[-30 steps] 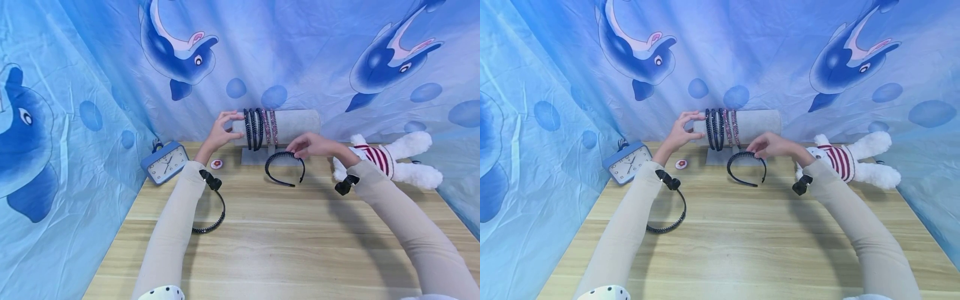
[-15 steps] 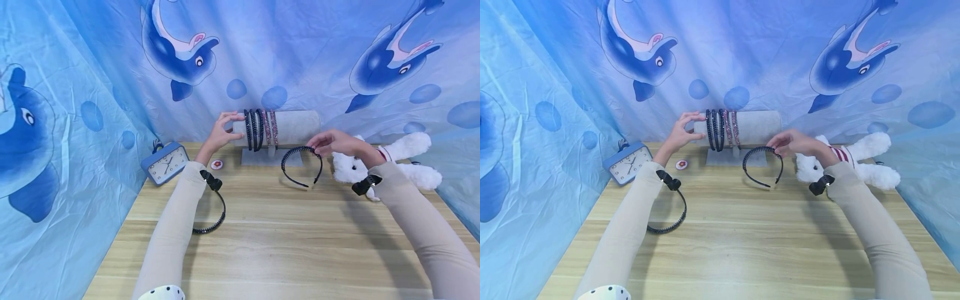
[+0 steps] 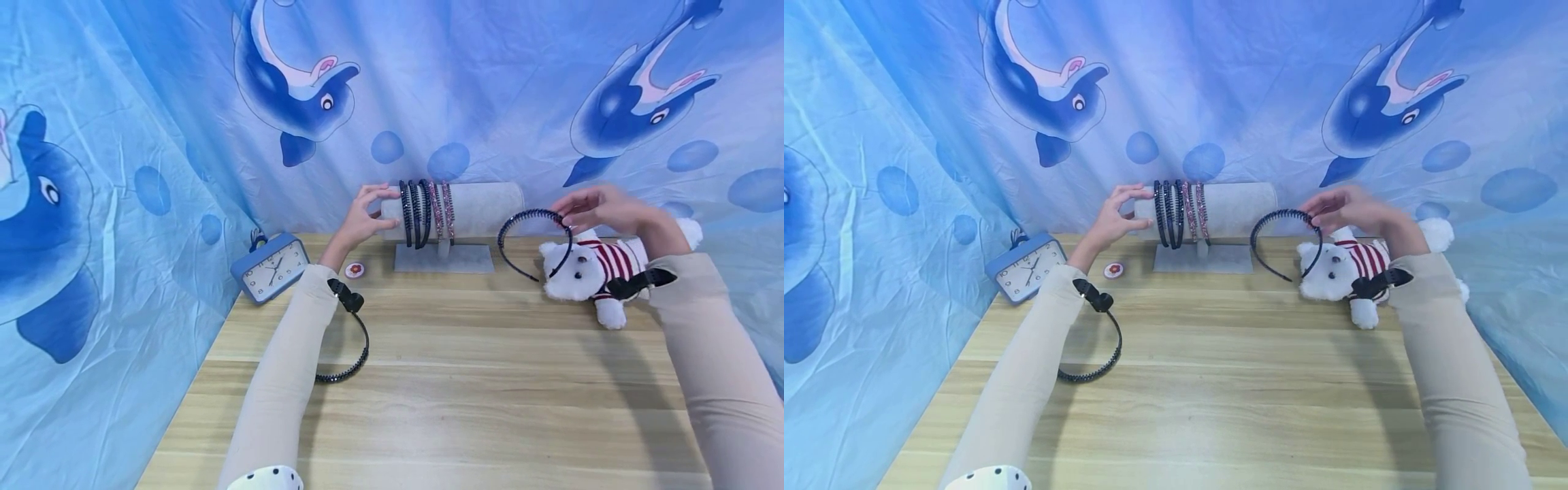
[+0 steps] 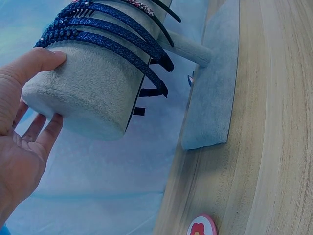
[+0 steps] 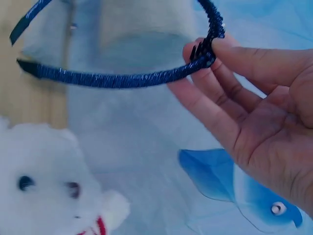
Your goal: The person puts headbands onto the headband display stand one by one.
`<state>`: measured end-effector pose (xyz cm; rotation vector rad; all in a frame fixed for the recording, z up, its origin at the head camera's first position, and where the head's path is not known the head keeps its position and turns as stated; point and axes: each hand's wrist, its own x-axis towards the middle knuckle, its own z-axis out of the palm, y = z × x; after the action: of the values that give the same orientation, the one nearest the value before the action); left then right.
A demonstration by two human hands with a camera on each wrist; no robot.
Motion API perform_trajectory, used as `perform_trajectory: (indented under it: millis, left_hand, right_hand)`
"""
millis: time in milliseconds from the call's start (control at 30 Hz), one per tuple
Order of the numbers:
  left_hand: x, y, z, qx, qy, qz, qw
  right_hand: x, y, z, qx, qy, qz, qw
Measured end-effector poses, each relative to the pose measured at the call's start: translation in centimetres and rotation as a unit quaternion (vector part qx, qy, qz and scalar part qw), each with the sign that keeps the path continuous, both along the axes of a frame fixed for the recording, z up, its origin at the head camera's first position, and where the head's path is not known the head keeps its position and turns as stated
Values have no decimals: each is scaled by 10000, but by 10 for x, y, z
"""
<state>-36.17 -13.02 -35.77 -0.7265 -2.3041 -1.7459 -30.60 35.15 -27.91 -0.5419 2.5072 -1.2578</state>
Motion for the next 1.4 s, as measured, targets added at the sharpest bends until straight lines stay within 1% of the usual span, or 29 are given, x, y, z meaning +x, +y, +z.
perform_trajectory:
  millis: [67,167,200,400,500,567,633,700,833,933,967,1000,1200,1333,1400]
  left_hand:
    - [0,0,0,0,5,-1,10000]
    - [1,0,0,0,-1,-7,10000]
    - [1,0,0,-8,0,-6,10000]
    - [2,1,-2,-71,22,34,10000]
    - [2,2,-2,-37,7,13,10000]
    - [2,2,-2,1,-17,-22,10000]
    - [2,3,-2,5,-39,-38,10000]
    - [2,2,-3,20,-45,-42,10000]
    - [0,1,-3,43,-3,-5,10000]
    - [-1,0,-3,67,25,22,10000]
    - [-1,0,-2,62,25,30,10000]
    - [0,-1,-2,66,29,27,10000]
    - [1,-1,1,12,-24,30,10000]
    - [2,-1,1,1,-109,36,9999]
    - [2,0,1,-10,-149,35,9999]
  right_hand:
    - [1,6,6,-40,100,-207,9997]
    - [2,14,12,-92,146,-501,9986]
    - [2,17,14,-181,141,-573,9981]
    - [0,24,15,-647,201,-948,9932]
    - [0,27,15,-898,189,-1155,9891]
    - [1,30,15,-1197,95,-1280,9845]
    - [3,33,15,-1624,-51,-1396,9768]
    - [5,36,16,-2103,-199,-1481,9662]
    - [6,37,15,-3069,-433,-1605,9371]
    - [5,36,12,-3548,-480,-1670,9187]
    - [4,35,10,-3613,-464,-1723,9152]
    - [4,33,9,-3613,-420,-1800,9140]
    - [0,15,-3,-3168,-132,-2522,9142]
    - [-4,2,-12,-3273,-72,-2632,9075]
    - [-7,-4,-17,-3229,-48,-2695,9073]
